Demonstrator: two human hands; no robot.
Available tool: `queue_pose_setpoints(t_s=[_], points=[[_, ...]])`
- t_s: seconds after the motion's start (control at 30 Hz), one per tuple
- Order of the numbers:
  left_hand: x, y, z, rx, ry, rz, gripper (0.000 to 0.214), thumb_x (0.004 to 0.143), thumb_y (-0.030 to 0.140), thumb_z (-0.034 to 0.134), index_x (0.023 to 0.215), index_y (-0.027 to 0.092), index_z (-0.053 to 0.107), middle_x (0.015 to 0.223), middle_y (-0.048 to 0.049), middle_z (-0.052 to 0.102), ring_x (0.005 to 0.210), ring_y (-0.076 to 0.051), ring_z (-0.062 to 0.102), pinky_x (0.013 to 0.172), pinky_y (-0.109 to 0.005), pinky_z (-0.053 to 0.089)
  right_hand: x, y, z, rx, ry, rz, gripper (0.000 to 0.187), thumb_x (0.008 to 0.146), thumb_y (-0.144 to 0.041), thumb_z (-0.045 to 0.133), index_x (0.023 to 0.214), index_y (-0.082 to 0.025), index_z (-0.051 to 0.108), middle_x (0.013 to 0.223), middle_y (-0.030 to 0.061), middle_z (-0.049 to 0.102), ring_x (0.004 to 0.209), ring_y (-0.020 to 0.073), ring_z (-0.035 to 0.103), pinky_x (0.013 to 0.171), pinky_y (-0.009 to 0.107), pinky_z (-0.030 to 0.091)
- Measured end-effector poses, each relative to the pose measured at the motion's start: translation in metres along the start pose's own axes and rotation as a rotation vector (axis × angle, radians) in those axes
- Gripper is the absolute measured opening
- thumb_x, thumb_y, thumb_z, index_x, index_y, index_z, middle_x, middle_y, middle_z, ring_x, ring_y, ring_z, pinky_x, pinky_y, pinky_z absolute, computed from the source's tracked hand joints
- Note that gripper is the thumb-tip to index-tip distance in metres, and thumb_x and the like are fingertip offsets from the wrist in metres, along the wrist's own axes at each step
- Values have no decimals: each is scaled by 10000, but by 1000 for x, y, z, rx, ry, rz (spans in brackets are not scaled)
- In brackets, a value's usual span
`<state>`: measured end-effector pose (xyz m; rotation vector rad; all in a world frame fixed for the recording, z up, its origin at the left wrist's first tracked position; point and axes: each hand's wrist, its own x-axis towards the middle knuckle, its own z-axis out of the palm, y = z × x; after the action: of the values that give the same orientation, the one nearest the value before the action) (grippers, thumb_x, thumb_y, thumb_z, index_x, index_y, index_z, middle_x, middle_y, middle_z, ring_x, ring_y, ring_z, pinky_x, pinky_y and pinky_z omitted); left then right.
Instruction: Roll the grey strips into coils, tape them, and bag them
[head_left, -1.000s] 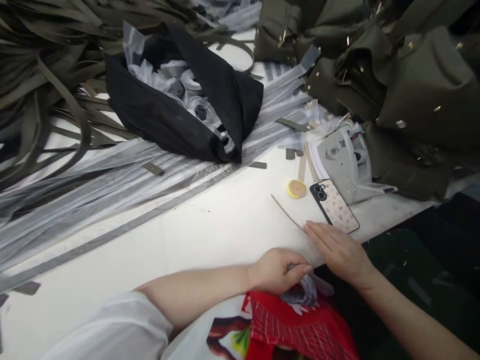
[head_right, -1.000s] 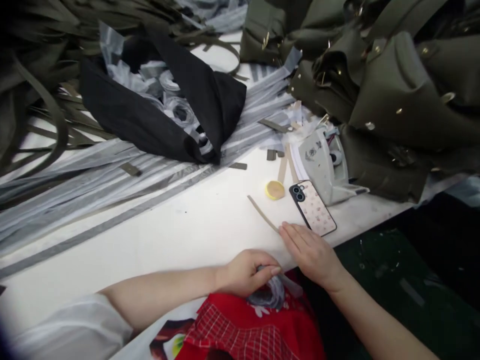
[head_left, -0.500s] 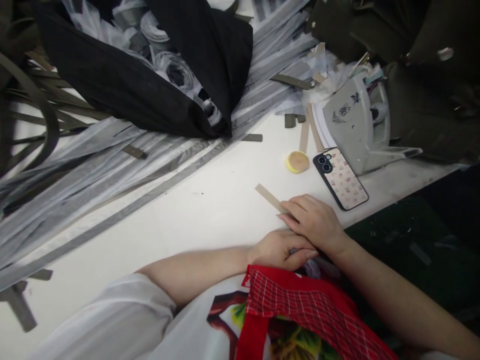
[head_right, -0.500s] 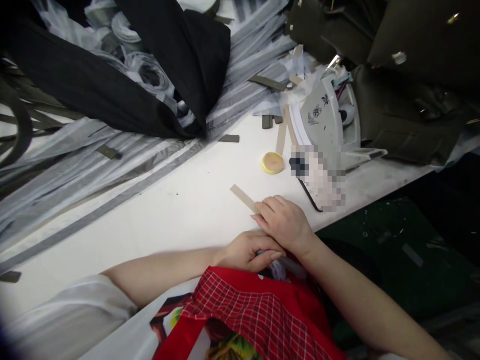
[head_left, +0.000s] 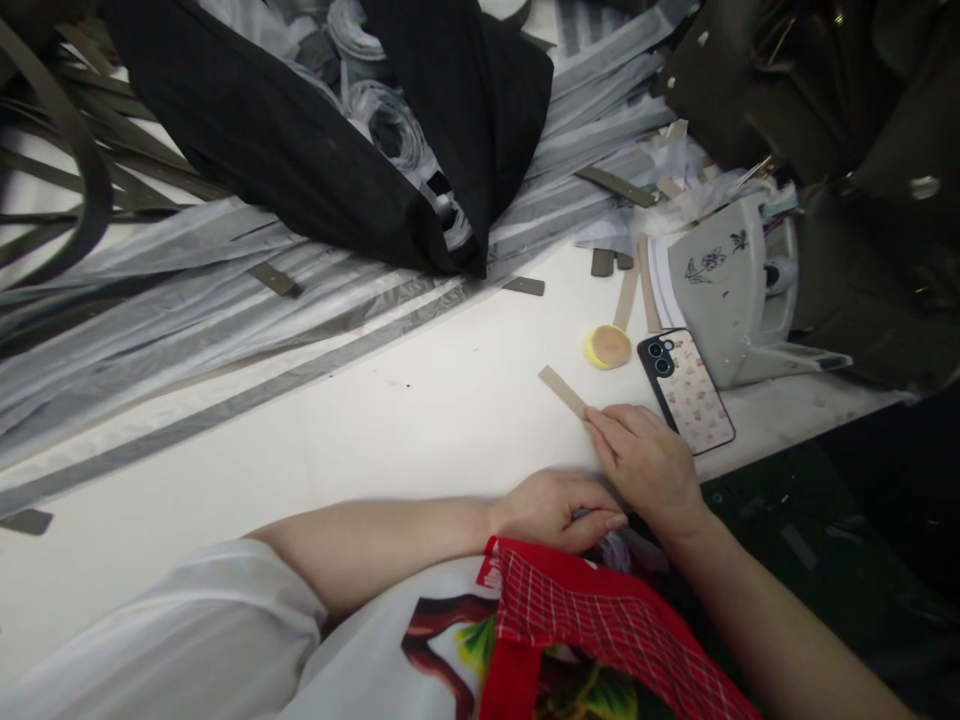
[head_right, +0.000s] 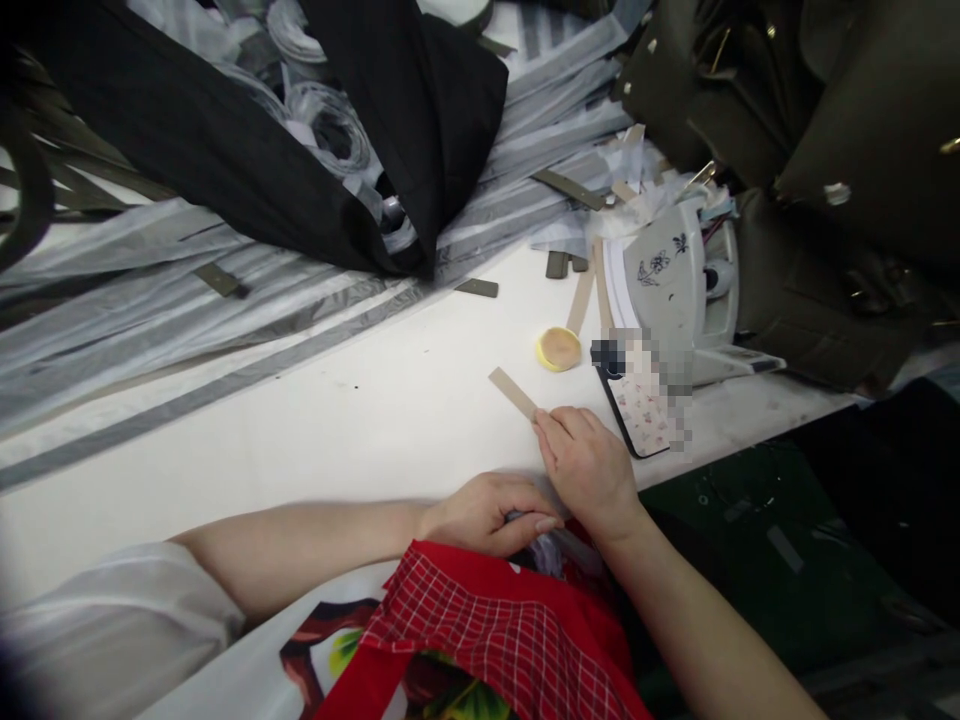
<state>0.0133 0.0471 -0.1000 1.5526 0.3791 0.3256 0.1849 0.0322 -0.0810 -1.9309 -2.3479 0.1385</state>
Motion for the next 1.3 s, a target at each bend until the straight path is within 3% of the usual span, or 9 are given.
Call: queue_pose_setpoints(t_s=[1.3], points=[[1,-1,0,12,-12,-13,323,960,345,444,1013,144,692,902,-68,699,834,-147,637,824,-238,491,4,-4,-6,-93,-99,15,224,962,-226,506,1036,-132,695,882,77,681,798,212,568,701,313,393]])
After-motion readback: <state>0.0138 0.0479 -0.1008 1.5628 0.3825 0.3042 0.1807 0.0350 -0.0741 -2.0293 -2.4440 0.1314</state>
